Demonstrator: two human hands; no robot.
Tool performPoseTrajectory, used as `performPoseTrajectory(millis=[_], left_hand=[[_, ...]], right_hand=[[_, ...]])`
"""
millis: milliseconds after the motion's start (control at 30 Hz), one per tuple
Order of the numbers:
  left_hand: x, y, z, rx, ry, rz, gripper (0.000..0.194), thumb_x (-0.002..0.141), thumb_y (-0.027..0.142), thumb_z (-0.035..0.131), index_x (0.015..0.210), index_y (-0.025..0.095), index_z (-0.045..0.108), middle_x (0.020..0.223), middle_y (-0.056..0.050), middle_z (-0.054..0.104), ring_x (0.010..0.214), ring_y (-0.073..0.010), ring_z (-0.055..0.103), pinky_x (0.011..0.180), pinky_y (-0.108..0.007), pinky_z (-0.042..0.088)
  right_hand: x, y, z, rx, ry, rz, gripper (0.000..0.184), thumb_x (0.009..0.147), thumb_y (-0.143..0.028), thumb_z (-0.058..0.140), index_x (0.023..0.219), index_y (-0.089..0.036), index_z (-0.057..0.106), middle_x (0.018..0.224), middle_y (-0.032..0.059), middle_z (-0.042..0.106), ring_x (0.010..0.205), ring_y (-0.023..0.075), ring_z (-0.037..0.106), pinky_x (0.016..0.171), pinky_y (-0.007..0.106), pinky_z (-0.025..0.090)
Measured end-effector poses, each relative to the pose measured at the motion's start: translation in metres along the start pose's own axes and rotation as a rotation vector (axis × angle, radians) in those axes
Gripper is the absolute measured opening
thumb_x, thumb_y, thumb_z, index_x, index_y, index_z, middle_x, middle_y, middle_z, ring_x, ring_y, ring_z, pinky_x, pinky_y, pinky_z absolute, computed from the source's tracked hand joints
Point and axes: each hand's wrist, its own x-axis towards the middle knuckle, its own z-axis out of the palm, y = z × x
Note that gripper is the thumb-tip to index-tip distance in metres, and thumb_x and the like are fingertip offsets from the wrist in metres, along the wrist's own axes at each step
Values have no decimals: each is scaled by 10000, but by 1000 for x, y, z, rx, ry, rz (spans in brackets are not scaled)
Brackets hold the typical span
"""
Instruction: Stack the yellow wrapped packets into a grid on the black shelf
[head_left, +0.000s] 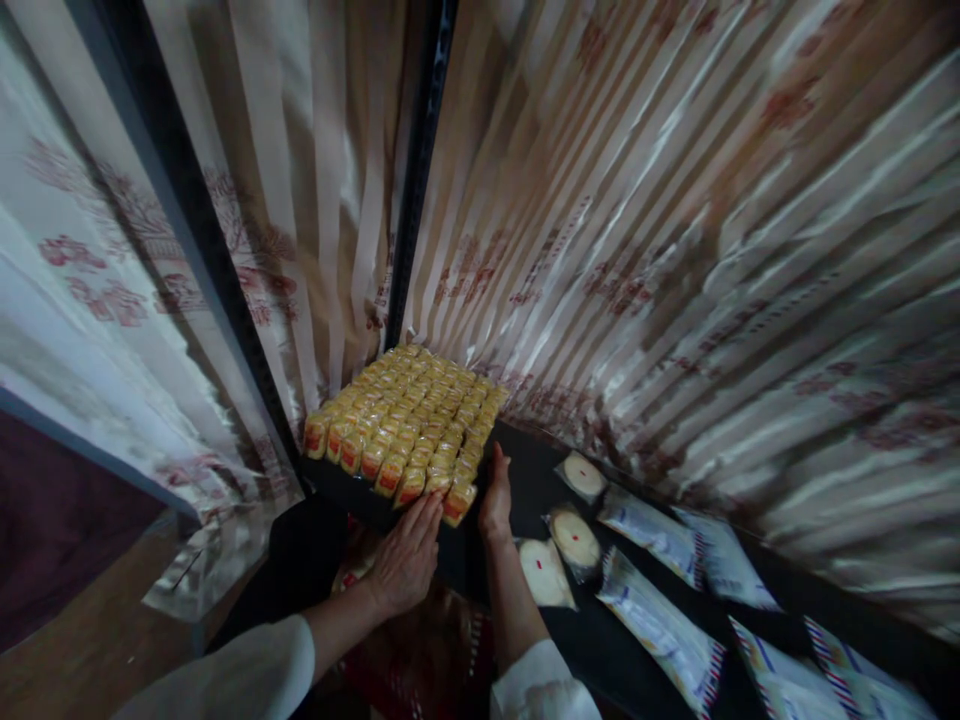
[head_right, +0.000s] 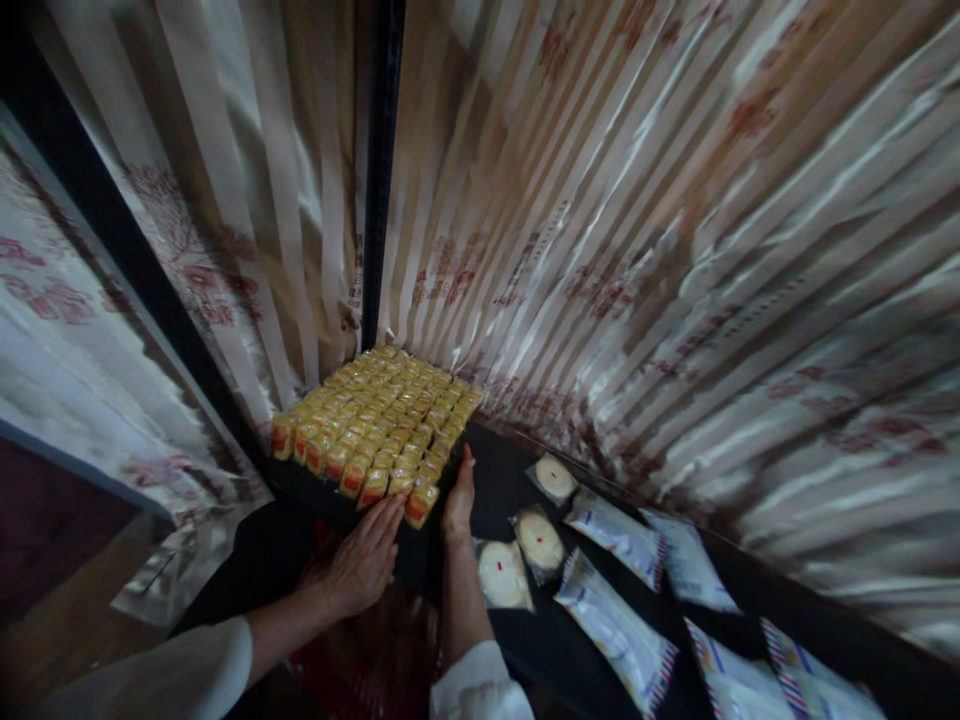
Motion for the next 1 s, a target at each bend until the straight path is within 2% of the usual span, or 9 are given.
performPoseTrajectory(millis=[100,267,333,433,500,600,700,833,1000], left_hand=[[2,-6,1,19,-9,31,630,864,105,335,1444,41,101,1480,-156,273,1388,-248,180,1065,-413,353],[-1,-13,6,64,-12,54,619,890,156,343,1446,47,94,1487,-142,261,1381,-247,208,1054,-390,369],[-2,-13,9,93,-6,50,624,892,169,352,1446,42,94,1485,-141,264,1377,-249,219,1051,-379,371],[-1,-12,10,120,-2,46,629,886,166,354,1446,39,96,1479,-131,283,1373,-238,233,1055,-354,362],[-1,-11,10,120,-4,42,625,884,153,340,1448,46,91,1478,-121,289,1375,-224,232,1057,-344,357],[1,-11,8,109,-12,39,621,880,145,333,1448,51,99,1477,-117,293,1377,-212,226,1060,-337,350],[0,-11,8,133,6,56,594,864,137,349,1430,41,196,1461,-117,330,1364,-218,259,1057,-335,341],[-2,-12,10,158,37,70,525,864,144,351,1386,84,338,1416,-80,419,1318,-196,337,1030,-309,337],[-8,-8,6,114,53,26,483,872,139,352,1352,149,403,1336,-70,512,1279,-191,374,1006,-331,344]], right_hand=[[-1,-2,3,-3,-23,57,698,815,-635,338,1360,-203,400,1423,41,409,1316,191,364,1118,401,235],[0,-6,5,-90,50,-54,650,838,-595,316,1309,-173,468,1347,70,497,1242,210,447,1056,411,329],[2,-13,5,-223,140,-177,607,836,-572,348,1238,-158,536,1279,92,547,1190,217,480,1035,414,341],[9,-31,7,-508,225,-453,472,802,-519,461,1047,-165,655,1151,104,599,1116,227,494,1010,418,345],[16,-45,11,-643,167,-596,378,770,-484,523,931,-190,697,1106,93,599,1093,232,482,995,428,348],[26,-61,20,-743,-24,-685,261,747,-426,563,836,-236,718,1094,62,598,1090,231,464,1009,446,318],[33,-66,28,-721,-104,-673,254,751,-402,556,866,-241,715,1085,55,610,1081,228,473,1021,456,302],[33,-62,27,-656,6,-613,384,774,-460,514,984,-189,687,1168,91,586,1137,237,457,1027,446,309],[18,-49,11,-478,59,-367,549,831,-551,398,1174,-167,591,1316,90,512,1243,211,415,1081,395,265]])
